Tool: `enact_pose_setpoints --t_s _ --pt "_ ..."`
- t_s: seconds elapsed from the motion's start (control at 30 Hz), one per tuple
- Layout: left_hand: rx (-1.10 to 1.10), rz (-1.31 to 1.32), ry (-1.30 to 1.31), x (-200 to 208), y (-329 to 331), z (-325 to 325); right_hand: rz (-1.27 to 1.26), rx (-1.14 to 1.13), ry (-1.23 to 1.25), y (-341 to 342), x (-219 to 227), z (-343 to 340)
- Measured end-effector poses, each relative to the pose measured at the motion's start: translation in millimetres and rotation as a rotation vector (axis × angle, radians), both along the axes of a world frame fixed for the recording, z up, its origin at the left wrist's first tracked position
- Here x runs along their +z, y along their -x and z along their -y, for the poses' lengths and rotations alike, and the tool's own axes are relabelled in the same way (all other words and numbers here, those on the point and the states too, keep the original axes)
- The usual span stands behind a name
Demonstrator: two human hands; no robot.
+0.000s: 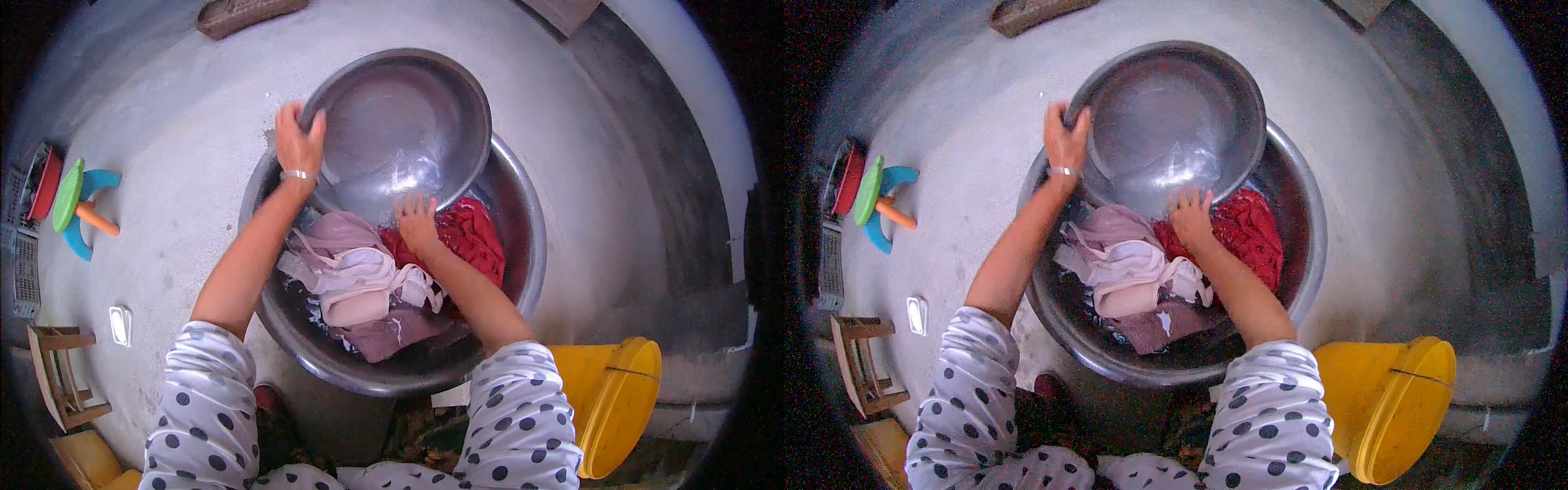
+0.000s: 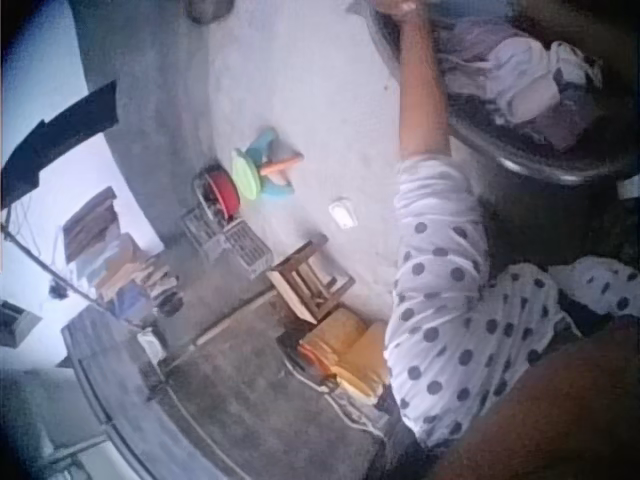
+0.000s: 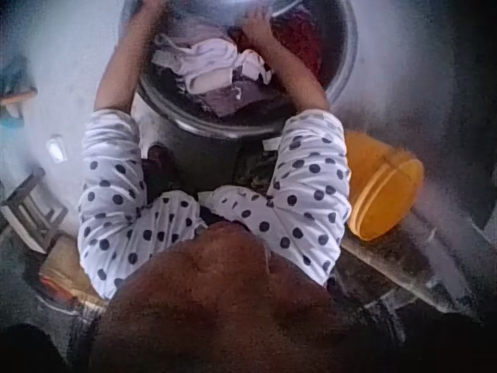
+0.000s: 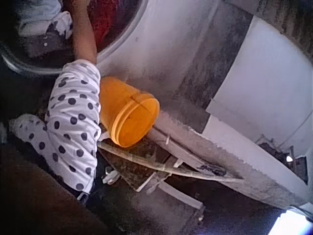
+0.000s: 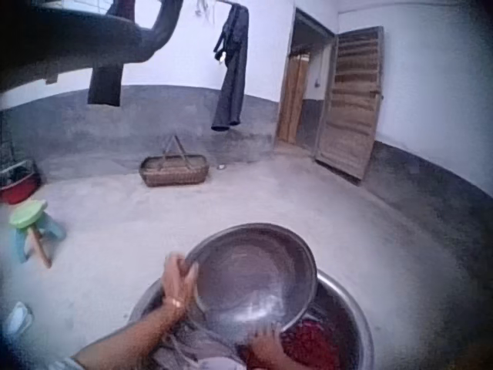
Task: The person sits on a concrete floor and hand-washes several pieces of clothing, including a red shirt and a white cloth, in a metal basin filled with soapy water. They scrub, rinse, and wring out the items one by one, transferring them to a larger basin as they finish.
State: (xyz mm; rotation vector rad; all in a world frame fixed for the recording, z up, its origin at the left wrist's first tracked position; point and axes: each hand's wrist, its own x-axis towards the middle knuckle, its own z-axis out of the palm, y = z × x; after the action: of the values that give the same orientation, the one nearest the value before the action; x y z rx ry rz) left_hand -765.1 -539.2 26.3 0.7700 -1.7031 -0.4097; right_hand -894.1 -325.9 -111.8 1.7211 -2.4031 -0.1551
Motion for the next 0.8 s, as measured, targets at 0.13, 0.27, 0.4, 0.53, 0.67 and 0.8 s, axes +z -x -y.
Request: enact_pose_setpoints --t_s 0.13,0.27,0.4,0.53,0.67,0.8 --pt "0.070 0.325 -0.965 -118 -33 -53 0.138 -0.004 -0.096 -15 -3 20" --pt "0.077 0.340 -0.880 -122 -20 -29 0.334 0.176 -0.141 -2 6 22" --pt "-0.109 0.189 -0.176 -34 -14 24 -0.023 0.067 -0.070 3 8 2" --pt "-0.198 -0.108 -0.358 -57 -3 -8 -0.035 -0.061 -0.192 -5 -19 15" --pt "-0.118 0.247 -0.981 -103 -14 -63 0.193 0.167 -0.018 -7 -7 24" --pt "-0.123 0.217 -0.718 -96 -8 -26 0.095 0.523 -0.063 -10 18 11"
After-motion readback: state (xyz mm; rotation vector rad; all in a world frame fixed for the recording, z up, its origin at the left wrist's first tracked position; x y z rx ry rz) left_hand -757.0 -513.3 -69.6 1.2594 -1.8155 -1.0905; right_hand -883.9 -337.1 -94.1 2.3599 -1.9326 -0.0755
